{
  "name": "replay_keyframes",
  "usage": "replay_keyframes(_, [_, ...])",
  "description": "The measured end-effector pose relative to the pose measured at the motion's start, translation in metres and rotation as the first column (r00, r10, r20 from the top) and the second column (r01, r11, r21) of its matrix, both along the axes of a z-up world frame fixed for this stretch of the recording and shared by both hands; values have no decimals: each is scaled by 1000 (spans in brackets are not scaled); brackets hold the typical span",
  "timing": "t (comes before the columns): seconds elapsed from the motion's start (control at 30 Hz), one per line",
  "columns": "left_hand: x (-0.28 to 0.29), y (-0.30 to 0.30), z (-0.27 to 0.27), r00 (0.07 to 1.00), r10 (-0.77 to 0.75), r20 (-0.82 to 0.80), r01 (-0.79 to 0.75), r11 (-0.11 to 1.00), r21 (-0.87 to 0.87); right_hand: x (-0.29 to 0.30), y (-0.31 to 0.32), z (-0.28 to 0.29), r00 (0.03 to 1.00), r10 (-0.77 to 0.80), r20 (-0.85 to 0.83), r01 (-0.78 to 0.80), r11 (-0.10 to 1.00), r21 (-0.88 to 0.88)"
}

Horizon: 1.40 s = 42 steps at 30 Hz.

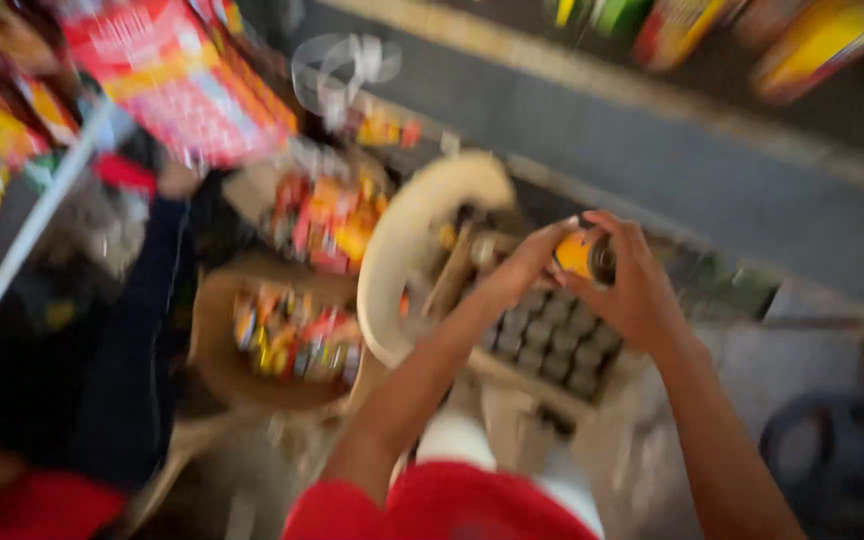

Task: Stock canned goods onto the shelves from a cardboard box.

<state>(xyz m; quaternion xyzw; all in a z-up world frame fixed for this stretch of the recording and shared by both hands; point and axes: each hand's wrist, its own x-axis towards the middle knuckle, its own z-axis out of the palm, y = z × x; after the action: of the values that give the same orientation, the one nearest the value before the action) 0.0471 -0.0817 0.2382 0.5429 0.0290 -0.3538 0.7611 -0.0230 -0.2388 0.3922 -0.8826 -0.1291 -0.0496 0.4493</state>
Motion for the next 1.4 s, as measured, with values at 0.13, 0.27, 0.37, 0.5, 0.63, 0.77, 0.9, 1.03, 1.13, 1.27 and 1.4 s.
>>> replay_keyframes(0.13, [-39, 24, -111, 968, -2, -249, 12, 999, 39, -16, 17, -108, 983, 34, -182, -41, 998, -38])
replay_keyframes(0.27, [-72, 35, -256, 923, -75, -378, 89, 996, 20, -38, 29, -198, 932, -89, -352, 68, 995, -72])
replay_keyframes(0.37, [-89, 36, -284, 985, -104, -138, 139, 950, 280, -52, 26, -252, 889, -242, -388, 201, 969, -144])
replay_keyframes(0.5, [-60, 44, -156, 845, -399, 355, 30, 700, 714, -41, 13, -313, 838, -477, -265, 424, 875, -233])
replay_keyframes(0.63, [-56, 31, -207, 606, -512, 609, -114, 701, 704, -26, 17, -325, 846, -511, -150, 479, 853, -205])
replay_keyframes(0.77, [-50, 26, -199, 495, -668, 555, -114, 583, 804, -32, 26, -342, 829, -543, -136, 522, 838, -161])
replay_keyframes(0.9, [-43, 19, -208, 527, -727, 440, 48, 542, 839, -41, 35, -324, 829, -438, -348, 405, 899, -168])
replay_keyframes(1.03, [-38, 18, -170, 450, -656, 606, -1, 678, 735, -48, 30, -307, 921, -375, -108, 334, 900, -281])
replay_keyframes(1.13, [-37, 17, -116, 402, -490, 773, -125, 808, 576, -39, 38, -241, 958, -286, 16, 278, 913, -299])
replay_keyframes(1.27, [-35, 11, -15, 349, -299, 888, -218, 896, 387, -28, 34, -164, 942, -319, 105, 330, 936, -122])
replay_keyframes(1.4, [-38, -4, 97, 265, -41, 963, -287, 950, 119, -24, 25, -62, 880, -370, 299, 367, 928, 68])
